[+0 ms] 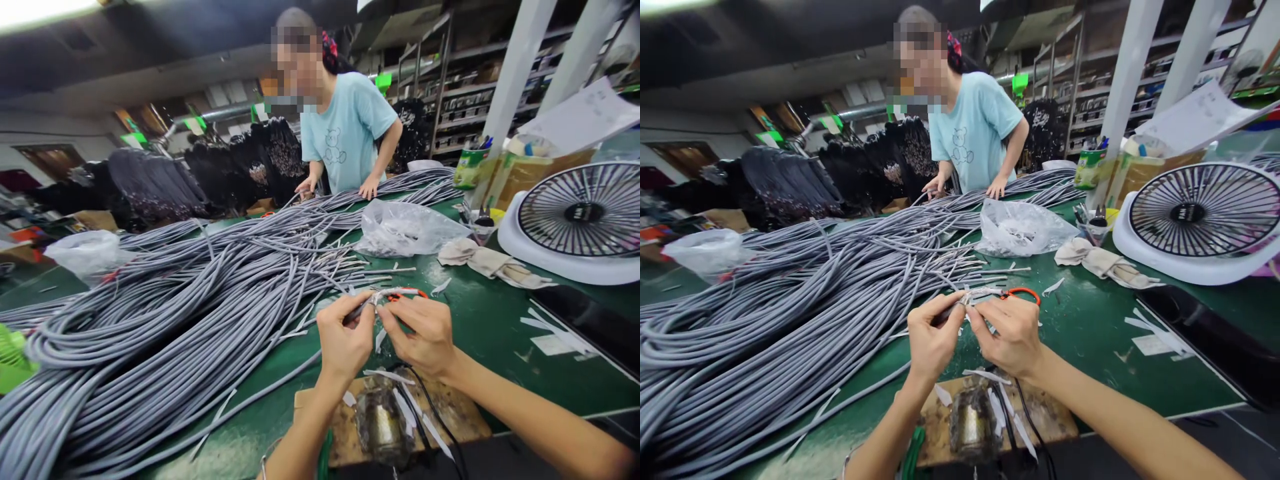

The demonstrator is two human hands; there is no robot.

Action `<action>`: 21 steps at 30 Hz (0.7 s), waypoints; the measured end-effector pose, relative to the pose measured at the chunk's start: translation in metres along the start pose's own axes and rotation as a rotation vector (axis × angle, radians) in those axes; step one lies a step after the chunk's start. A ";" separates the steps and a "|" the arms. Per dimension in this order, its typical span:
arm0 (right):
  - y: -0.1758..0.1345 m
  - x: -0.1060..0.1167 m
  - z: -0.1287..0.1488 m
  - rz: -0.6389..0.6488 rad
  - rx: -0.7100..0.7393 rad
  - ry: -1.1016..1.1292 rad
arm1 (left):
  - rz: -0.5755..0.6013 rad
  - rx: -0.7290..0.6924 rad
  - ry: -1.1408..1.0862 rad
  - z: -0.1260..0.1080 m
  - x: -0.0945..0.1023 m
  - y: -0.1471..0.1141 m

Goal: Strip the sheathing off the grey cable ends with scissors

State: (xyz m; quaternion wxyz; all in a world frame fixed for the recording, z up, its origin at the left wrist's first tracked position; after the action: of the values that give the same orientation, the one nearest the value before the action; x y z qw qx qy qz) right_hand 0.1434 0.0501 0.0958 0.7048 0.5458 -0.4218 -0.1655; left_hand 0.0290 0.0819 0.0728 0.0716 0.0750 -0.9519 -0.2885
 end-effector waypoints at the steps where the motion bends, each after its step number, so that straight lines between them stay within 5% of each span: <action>1: 0.001 -0.001 0.000 0.012 -0.003 -0.005 | -0.009 -0.022 0.017 -0.002 0.001 0.000; 8: 0.003 0.013 -0.010 -0.059 -0.024 -0.044 | -0.094 -0.408 0.316 -0.037 0.007 -0.012; 21: 0.003 0.010 -0.018 -0.005 -0.059 -0.133 | -0.125 -0.605 0.450 -0.052 0.002 -0.021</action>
State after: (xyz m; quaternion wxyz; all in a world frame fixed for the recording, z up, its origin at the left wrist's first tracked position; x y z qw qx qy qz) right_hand 0.1622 0.0555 0.1018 0.6906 0.5137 -0.4613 -0.2153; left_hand 0.0383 0.0365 0.1037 0.2800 0.1701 -0.7777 -0.5365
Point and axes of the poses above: each hand's wrist, its own y-axis towards the middle knuckle, its own x-axis out of the back of the hand, z = x × y, the point moved 10 cm from there along y, towards the middle knuckle, and after that the axes turned 14 degrees about -y, right-handed, at the moved point
